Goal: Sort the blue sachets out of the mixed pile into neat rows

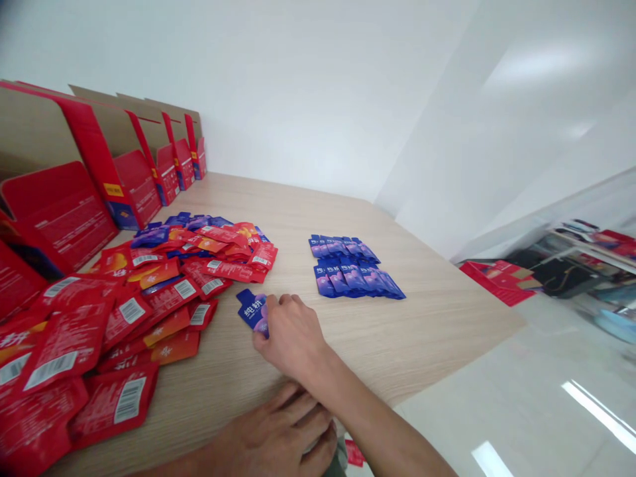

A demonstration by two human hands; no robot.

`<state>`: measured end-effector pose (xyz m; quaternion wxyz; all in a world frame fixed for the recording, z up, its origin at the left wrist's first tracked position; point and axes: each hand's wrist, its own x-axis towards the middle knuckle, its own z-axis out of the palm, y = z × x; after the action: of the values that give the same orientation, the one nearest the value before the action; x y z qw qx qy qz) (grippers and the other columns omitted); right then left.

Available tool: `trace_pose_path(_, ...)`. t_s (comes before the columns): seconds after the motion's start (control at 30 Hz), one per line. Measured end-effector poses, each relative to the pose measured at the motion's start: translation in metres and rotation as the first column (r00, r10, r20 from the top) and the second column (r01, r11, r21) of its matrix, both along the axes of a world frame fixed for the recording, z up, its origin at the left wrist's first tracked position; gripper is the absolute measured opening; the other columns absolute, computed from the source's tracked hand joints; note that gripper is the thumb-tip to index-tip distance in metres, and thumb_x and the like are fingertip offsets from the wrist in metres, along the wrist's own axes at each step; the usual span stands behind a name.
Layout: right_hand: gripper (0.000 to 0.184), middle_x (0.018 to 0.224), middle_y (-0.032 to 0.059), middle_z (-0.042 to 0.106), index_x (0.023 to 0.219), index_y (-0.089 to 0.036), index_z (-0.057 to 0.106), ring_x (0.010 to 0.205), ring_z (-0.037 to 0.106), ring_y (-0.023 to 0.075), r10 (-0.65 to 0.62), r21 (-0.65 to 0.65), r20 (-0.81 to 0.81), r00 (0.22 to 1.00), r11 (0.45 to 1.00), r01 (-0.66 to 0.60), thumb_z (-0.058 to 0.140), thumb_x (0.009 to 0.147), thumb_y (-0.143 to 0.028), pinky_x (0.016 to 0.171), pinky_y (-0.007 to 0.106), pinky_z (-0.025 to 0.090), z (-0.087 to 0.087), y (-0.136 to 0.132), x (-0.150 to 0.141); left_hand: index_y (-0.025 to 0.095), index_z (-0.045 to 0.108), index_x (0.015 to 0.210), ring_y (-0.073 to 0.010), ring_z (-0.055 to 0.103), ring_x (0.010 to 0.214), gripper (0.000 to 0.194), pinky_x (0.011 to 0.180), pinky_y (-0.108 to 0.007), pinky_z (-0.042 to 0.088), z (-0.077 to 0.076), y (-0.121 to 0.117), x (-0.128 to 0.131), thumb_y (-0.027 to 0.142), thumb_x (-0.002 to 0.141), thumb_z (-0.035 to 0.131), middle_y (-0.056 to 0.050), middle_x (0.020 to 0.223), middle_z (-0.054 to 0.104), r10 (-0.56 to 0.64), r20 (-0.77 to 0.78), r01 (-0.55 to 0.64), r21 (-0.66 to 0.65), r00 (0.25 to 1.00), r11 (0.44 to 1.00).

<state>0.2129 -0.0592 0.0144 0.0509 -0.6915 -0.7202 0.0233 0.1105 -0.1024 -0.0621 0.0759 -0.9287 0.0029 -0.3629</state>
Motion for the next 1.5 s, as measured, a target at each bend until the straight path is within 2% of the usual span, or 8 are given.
trace_pose_path(0.2, 0.021, 0.098, 0.0089, 0.077, 0.102, -0.022, 0.069, 0.091, 0.072, 0.0268, -0.17, 0.16, -0.029, 0.985, 0.972, 0.172, 0.067, 0.088, -0.038, 0.081, 0.034, 0.048, 0.035, -0.016, 0.063, 0.014, 0.07, 0.098, -0.022, 0.063, 0.094, 0.012, 0.08, -0.036, 0.039, 0.001, 0.002, -0.003, 0.022, 0.101, 0.062, -0.006, 0.097, 0.071, 0.006, -0.029, -0.005, 0.047, 1.0, 0.999)
trace_pose_path(0.33, 0.03, 0.093, 0.0087, 0.079, 0.098, -0.023, 0.07, 0.088, 0.073, 0.0295, -0.494, 0.247, 0.071, 0.867, 0.85, 0.464, 0.068, 0.087, -0.051, 0.074, 0.035, 0.047, 0.055, -0.004, 0.138, 0.013, 0.069, 0.1, -0.0233, 0.062, 0.093, 0.01, 0.079, -0.037, 0.038, 0.002, 0.001, -0.002, 0.022, 0.099, 0.065, -0.007, 0.096, 0.068, -0.006, -0.058, 0.01, 0.064, 0.998, 0.998)
trace_pose_path(0.43, 0.034, 0.096, 0.0129, 0.079, 0.098, -0.022, 0.073, 0.094, 0.073, 0.0326, -0.633, 0.222, 0.141, 0.761, 0.77, 0.599, 0.064, 0.087, -0.053, 0.071, 0.035, 0.047, 0.051, 0.012, 0.181, 0.012, 0.068, 0.102, -0.023, 0.061, 0.092, 0.011, 0.079, -0.038, 0.038, 0.002, 0.001, -0.002, 0.022, 0.099, 0.065, -0.008, 0.096, 0.067, -0.001, -0.061, 0.005, 0.074, 0.998, 0.997)
trace_pose_path(0.53, 0.038, 0.101, 0.0164, 0.078, 0.1, -0.021, 0.074, 0.1, 0.073, 0.0346, -0.676, 0.158, 0.16, 0.719, 0.737, 0.658, 0.062, 0.088, -0.055, 0.072, 0.036, 0.048, 0.038, 0.025, 0.201, 0.013, 0.068, 0.105, -0.0238, 0.062, 0.094, 0.012, 0.079, -0.038, 0.038, 0.0, 0.003, -0.002, 0.023, 0.099, 0.065, -0.008, 0.099, 0.067, -0.006, -0.056, 0.011, 0.086, 0.998, 0.996)
trace_pose_path(0.73, 0.04, 0.109, 0.02, 0.077, 0.105, -0.02, 0.075, 0.106, 0.073, 0.0387, -0.705, 0.113, 0.162, 0.69, 0.708, 0.697, 0.06, 0.088, -0.054, 0.079, 0.041, 0.054, 0.02, 0.035, 0.201, 0.015, 0.067, 0.105, -0.0224, 0.063, 0.092, 0.012, 0.076, -0.036, 0.039, -0.004, 0.005, 0.0, 0.025, 0.1, 0.065, -0.006, 0.1, 0.069, -0.017, -0.027, 0.019, 0.09, 0.999, 0.996)
trace_pose_path(1.27, 0.048, 0.112, 0.02, 0.077, 0.107, -0.02, 0.074, 0.111, 0.072, 0.0392, -0.699, 0.053, 0.177, 0.692, 0.709, 0.703, 0.055, 0.094, -0.062, 0.086, 0.045, 0.056, 0.003, 0.047, 0.206, 0.016, 0.065, 0.095, -0.0193, 0.06, 0.089, 0.013, 0.076, -0.035, 0.036, -0.002, 0.006, 0.004, 0.023, 0.103, 0.058, -0.002, 0.093, 0.068, 0.005, -0.021, -0.004, 0.044, 1.0, 0.999)
trace_pose_path(1.4, 0.053, 0.112, 0.0226, 0.077, 0.11, -0.017, 0.075, 0.111, 0.071, 0.0411, -0.657, 0.065, 0.23, 0.718, 0.746, 0.662, 0.055, 0.096, -0.064, 0.085, 0.047, 0.056, 0.01, 0.048, 0.203, 0.017, 0.063, 0.094, -0.0187, 0.058, 0.087, 0.012, 0.074, -0.035, 0.034, -0.006, 0.007, 0.006, 0.025, 0.102, 0.059, -0.001, 0.093, 0.066, 0.02, -0.027, -0.017, 0.093, 0.999, 0.996)
trace_pose_path(1.5, 0.042, 0.112, 0.0196, 0.078, 0.113, -0.017, 0.075, 0.11, 0.072, 0.0372, -0.521, 0.174, 0.176, 0.835, 0.851, 0.495, 0.06, 0.097, -0.052, 0.089, 0.043, 0.054, 0.022, 0.058, 0.176, 0.018, 0.061, 0.091, -0.0192, 0.058, 0.086, 0.015, 0.073, -0.036, 0.034, -0.01, 0.006, 0.007, 0.028, 0.101, 0.063, 0.0, 0.092, 0.064, 0.037, 0.007, -0.037, 0.069, 0.999, 0.997)
